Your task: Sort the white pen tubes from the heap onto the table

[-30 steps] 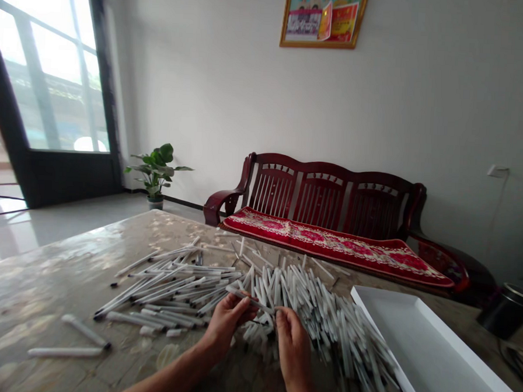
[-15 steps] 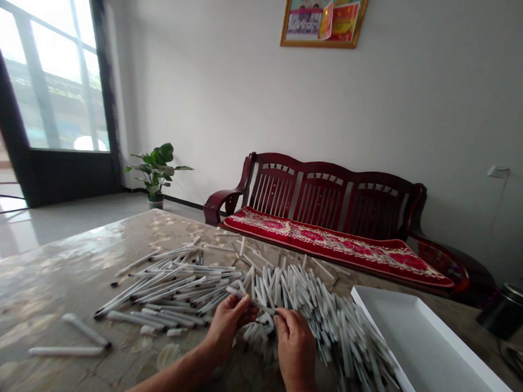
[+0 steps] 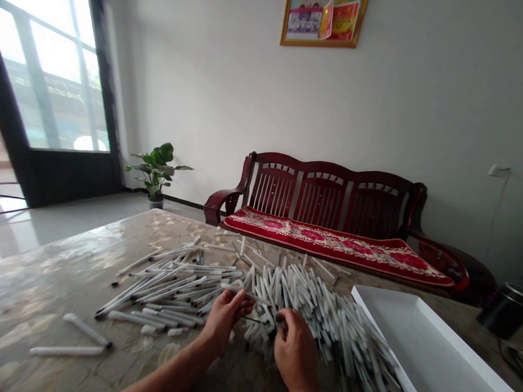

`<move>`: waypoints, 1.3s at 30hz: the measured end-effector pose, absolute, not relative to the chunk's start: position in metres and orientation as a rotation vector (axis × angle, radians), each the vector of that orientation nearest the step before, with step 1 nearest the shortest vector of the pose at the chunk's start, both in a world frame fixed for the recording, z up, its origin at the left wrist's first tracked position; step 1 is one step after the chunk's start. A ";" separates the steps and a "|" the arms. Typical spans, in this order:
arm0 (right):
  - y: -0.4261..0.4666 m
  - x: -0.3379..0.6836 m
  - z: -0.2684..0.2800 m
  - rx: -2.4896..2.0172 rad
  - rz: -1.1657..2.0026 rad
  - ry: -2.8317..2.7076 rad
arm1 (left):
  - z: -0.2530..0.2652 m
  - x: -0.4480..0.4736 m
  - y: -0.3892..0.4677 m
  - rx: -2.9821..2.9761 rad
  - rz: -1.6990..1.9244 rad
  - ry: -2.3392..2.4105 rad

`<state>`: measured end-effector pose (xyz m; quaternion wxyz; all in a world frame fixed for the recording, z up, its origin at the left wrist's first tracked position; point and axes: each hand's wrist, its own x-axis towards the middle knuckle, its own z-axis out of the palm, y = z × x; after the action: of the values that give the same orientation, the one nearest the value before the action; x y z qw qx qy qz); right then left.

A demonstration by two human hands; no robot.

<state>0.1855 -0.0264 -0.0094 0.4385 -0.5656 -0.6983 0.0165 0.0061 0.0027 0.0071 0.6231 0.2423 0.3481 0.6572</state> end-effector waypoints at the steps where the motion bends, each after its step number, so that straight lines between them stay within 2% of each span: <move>1: -0.028 0.183 -0.007 -1.399 0.038 -1.721 | 0.007 0.007 0.002 0.568 1.506 0.799; 11: -0.030 0.180 -0.001 -1.362 0.253 -1.578 | 0.013 0.012 -0.007 0.662 1.442 0.788; 19: -0.025 0.180 -0.007 -1.353 0.287 -1.521 | 0.010 0.013 -0.006 0.653 1.428 0.761; 29: -0.014 0.221 -0.007 -1.533 0.209 -1.148 | 0.017 -0.018 0.016 0.335 1.700 0.788; 39: -0.021 0.208 -0.004 -1.600 0.227 -1.312 | 0.012 -0.015 0.016 0.377 1.697 0.803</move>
<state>0.2083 -0.0208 -0.0039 0.5055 -0.6631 -0.5440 0.0941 -0.0148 0.0158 0.0124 0.5755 0.1608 0.3430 0.7248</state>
